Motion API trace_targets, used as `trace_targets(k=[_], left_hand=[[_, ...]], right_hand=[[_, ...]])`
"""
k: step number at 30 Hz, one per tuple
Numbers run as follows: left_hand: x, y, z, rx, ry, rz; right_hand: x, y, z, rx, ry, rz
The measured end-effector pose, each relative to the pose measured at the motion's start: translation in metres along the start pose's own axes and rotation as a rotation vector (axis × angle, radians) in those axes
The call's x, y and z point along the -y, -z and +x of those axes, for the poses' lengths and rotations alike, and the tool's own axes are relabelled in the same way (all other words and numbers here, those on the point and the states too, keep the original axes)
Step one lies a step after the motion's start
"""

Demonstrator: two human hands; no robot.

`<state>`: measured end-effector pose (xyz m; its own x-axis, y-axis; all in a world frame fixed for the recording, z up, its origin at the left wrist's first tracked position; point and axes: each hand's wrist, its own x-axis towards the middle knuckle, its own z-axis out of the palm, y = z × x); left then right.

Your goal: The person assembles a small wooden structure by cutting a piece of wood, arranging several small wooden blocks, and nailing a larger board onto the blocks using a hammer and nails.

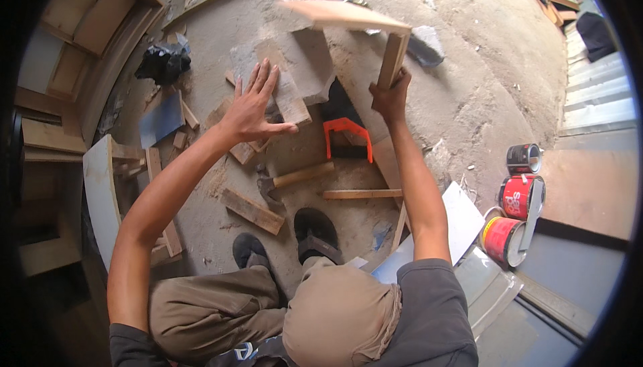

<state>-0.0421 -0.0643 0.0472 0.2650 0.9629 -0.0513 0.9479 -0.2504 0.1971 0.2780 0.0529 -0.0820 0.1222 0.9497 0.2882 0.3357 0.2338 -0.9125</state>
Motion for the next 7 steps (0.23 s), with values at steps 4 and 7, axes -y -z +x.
trace_targets(k=[4,7], left_hand=[[0.004,0.006,0.02,-0.084,0.029,-0.197],[0.001,0.017,0.044,-0.263,-0.003,-0.117]], right_hand=[[-0.012,0.007,-0.017,-0.024,-0.085,-0.029],[-0.016,-0.007,-0.028,-0.073,-0.095,-0.061]])
